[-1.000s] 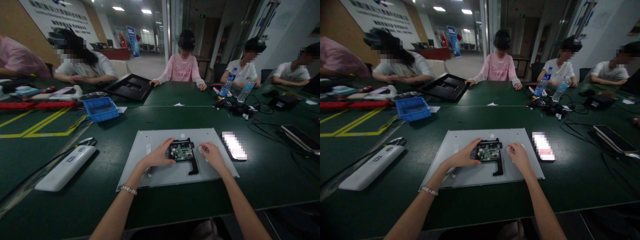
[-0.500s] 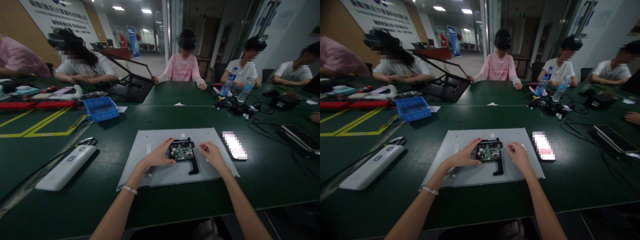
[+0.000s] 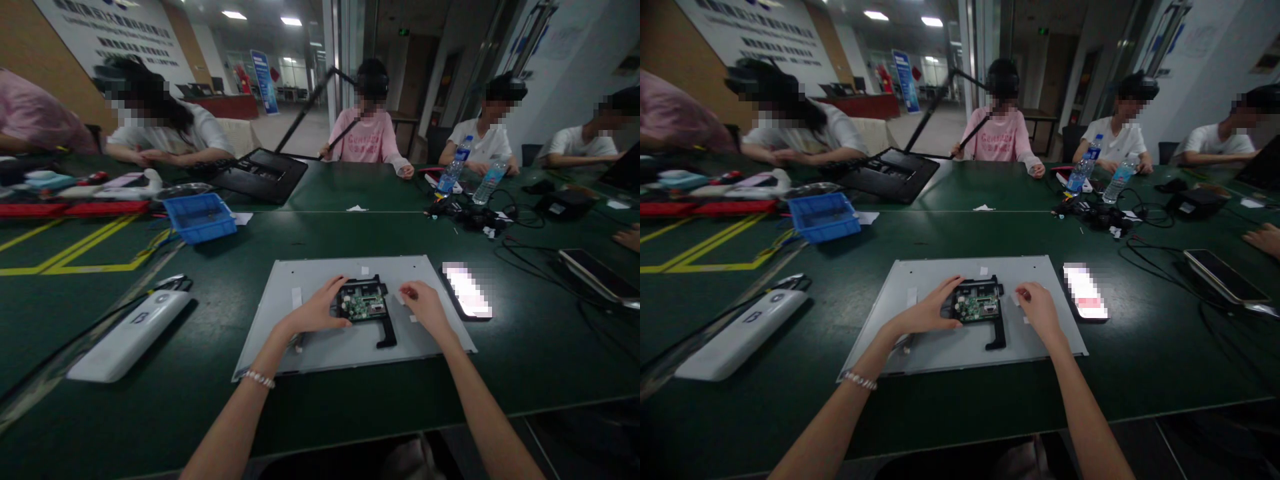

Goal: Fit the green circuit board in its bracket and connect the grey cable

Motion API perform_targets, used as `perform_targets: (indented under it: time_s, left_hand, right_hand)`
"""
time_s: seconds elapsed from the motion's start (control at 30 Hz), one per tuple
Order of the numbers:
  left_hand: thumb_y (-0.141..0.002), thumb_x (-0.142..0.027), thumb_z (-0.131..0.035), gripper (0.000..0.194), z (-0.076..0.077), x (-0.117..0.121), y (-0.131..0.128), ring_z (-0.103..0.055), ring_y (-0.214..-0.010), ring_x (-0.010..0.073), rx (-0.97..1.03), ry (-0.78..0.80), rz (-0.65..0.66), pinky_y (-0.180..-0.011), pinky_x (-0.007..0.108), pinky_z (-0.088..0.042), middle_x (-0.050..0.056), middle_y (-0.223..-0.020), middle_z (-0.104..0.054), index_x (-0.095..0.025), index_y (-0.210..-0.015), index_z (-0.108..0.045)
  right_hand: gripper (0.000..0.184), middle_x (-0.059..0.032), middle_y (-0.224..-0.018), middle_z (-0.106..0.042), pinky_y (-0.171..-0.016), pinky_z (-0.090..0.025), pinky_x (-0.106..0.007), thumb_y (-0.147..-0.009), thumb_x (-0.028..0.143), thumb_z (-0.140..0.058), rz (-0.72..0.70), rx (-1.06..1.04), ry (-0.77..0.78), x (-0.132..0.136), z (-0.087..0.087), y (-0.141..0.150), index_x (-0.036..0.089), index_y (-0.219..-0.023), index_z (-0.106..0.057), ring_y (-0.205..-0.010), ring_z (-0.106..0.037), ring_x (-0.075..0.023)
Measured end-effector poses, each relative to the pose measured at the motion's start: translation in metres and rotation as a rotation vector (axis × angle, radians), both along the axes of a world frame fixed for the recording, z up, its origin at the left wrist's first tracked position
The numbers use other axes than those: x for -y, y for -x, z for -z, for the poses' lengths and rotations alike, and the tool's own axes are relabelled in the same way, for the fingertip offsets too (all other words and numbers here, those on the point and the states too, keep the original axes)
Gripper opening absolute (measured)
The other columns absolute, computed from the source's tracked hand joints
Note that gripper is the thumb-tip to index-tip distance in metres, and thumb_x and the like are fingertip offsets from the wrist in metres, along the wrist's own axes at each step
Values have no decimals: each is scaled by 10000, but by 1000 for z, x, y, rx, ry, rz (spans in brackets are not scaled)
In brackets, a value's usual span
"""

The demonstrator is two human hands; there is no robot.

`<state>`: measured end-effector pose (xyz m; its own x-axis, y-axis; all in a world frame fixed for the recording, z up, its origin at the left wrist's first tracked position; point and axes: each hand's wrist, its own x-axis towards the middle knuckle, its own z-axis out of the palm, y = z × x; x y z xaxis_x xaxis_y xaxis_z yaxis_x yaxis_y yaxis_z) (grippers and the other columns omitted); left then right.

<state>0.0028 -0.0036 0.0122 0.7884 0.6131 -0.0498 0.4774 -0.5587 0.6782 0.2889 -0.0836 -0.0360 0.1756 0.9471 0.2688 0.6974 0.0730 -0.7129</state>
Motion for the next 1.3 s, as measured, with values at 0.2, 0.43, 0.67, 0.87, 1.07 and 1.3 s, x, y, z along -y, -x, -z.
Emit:
perform_targets:
  time_s: [0.2, 0.43, 0.67, 0.87, 1.07, 1.3]
  left_hand:
    - [-681, -454, -662, 972, 1, 0, 0, -149, -1367, 344, 3, -9, 2, -1112, 505, -162, 105, -1518, -90, -221, -1450, -115]
    - [-684, -478, -663, 985, -1, 1, 0, -166, -1360, 345, -4, 16, 5, -1106, 494, -194, 85, -1524, -61, -243, -1451, -91]
    - [-670, -487, -667, 996, 0, 1, 1, -153, -1363, 350, 3, 1, 4, -1105, 507, -182, 88, -1520, -80, -247, -1452, -100]
    - [-682, -498, -662, 984, 1, 0, 2, -147, -1368, 341, -6, 4, 11, -1112, 486, -183, 83, -1524, -67, -243, -1450, -102]
    - [-674, -464, -663, 988, 2, 0, 1, -153, -1365, 349, 11, -6, 10, -1113, 500, -167, 89, -1519, -90, -244, -1453, -95]
    - [-679, -470, -667, 979, -2, 3, 1, -173, -1360, 342, -5, 11, 1, -1108, 490, -192, 79, -1523, -73, -250, -1449, -104]
  right_hand:
    - [169, -64, -849, -647, -714, -477, -319, -780, 211, -502, 87, 6, -44, -3, -1, -3, 174, -853, -651, -754, -602, -188]
    - [221, -73, -915, -639, -733, -474, -324, -794, 236, -506, 106, 37, -15, 5, -3, -9, 173, -951, -648, -754, -604, -180]
    - [250, -60, -892, -637, -730, -471, -313, -787, 280, -543, 5, 72, 65, 9, -5, -5, 190, -988, -662, -760, -597, -177]
    - [183, -52, -799, -651, -682, -467, -303, -790, 279, -525, 29, 65, 29, 3, -3, -5, 182, -842, -672, -691, -596, -172]
    - [220, -51, -796, -660, -646, -468, -297, -781, 298, -520, 115, 35, 20, -1, -1, -9, 180, -898, -665, -662, -602, -173]
    - [217, -79, -984, -619, -758, -453, -338, -799, 273, -509, 141, 189, -20, 4, -3, -12, 187, -944, -646, -769, -587, -189]
